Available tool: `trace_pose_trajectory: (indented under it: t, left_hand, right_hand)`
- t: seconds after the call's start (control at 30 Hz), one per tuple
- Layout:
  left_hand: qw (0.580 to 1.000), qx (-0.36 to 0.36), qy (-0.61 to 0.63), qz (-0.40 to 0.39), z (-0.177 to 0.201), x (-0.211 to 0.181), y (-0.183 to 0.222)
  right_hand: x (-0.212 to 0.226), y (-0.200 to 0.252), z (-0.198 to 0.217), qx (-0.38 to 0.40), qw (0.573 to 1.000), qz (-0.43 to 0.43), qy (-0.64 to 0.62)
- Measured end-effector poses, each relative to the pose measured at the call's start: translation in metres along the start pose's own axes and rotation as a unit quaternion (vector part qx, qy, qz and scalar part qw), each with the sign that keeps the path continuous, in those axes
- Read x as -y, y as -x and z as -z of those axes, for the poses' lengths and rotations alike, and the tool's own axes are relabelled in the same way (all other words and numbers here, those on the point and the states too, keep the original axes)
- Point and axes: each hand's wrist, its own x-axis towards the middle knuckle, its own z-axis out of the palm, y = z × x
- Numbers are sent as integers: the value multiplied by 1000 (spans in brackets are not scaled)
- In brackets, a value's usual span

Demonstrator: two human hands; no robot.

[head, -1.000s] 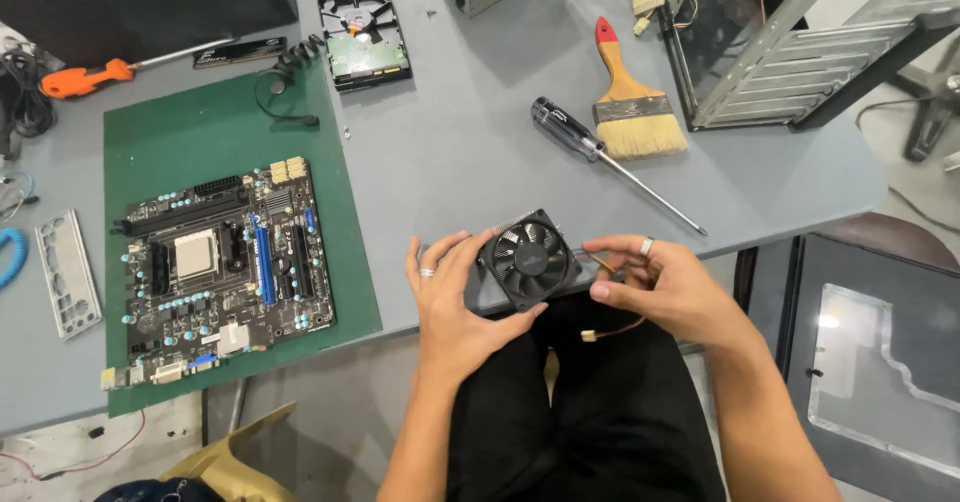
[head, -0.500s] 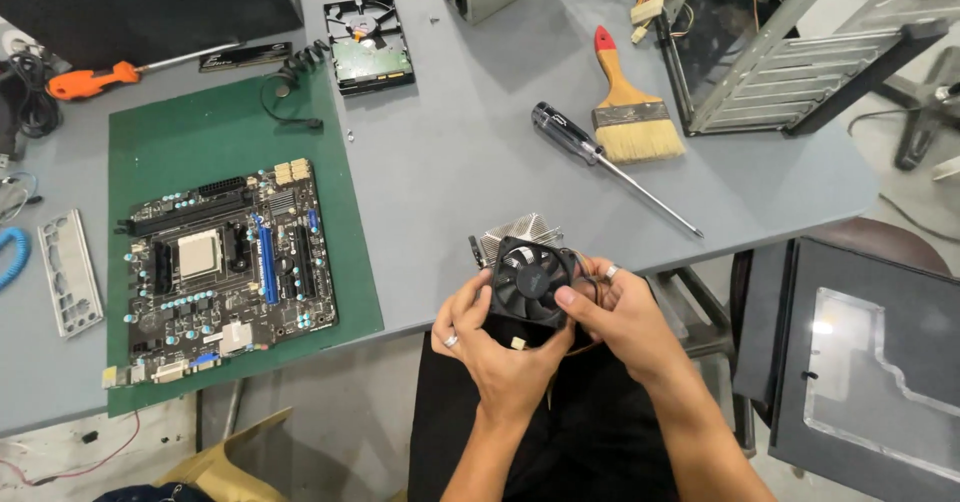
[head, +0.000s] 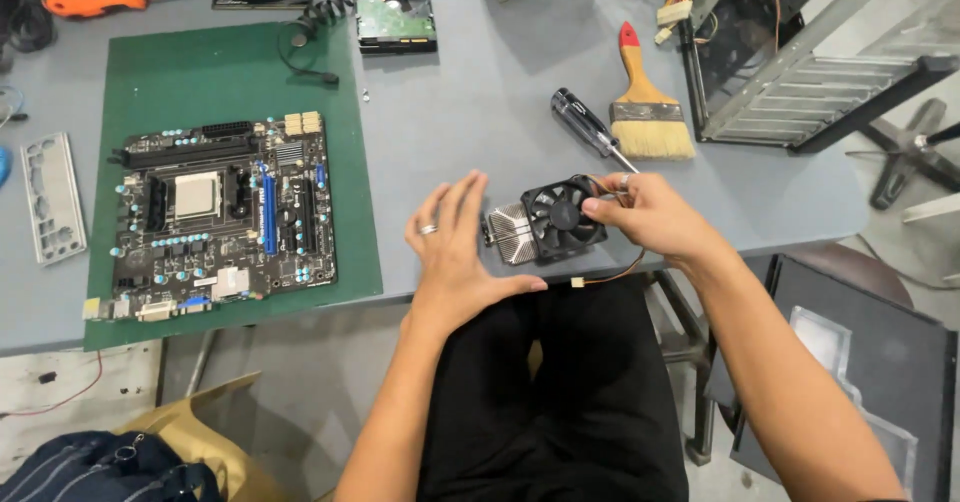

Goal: Installing a CPU fan and heatsink onto a motherboard and securing it with a screwdriver.

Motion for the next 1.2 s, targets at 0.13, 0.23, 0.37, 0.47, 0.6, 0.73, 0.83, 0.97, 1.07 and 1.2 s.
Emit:
trace_pose_trajectory:
  t: [0.13,0.23,0.37,0.47,0.6,0.73,0.83,0.97,1.07,1.2]
  left_hand:
    - [999,-2,-24,-27,-21,22,-4]
    - [999,-14,-19,-29,-28,28,-4]
    - [1000,-23,-2,-16,-28,33,-3]
    - [1000,-28,5,-9,-28,32,0]
    - [999,-34,16,-5,-31,31,1]
    - [999,-44,10,-2,-31,27,1]
    - [999,-46,10,3,-30,27,1]
    - [999,-44,13,11,-31,26,2]
    - [999,-45,12,12,-32,27,1]
    - [999,-47,18,6,-31,26,1]
  right_hand:
    - [0,-8,-16,1,1000,-20,10]
    - [1,-10,-26,-2,999,-37,25]
    - [5,-11,-29,-26,995,-22,91]
    - [23,-5,-35,-46,981,-30,184]
    - [18,-6,-32,-58,967,-43,244]
    - [6,-12,-28,-57,974,-26,216]
    - [6,-15,-28,-53,976,-16,211]
    - [12,-14,-30,-45,976,-18,213]
    - [6,-18,-29,-45,976,-11,213]
    - [10,-19,-32,-43,975,2,217]
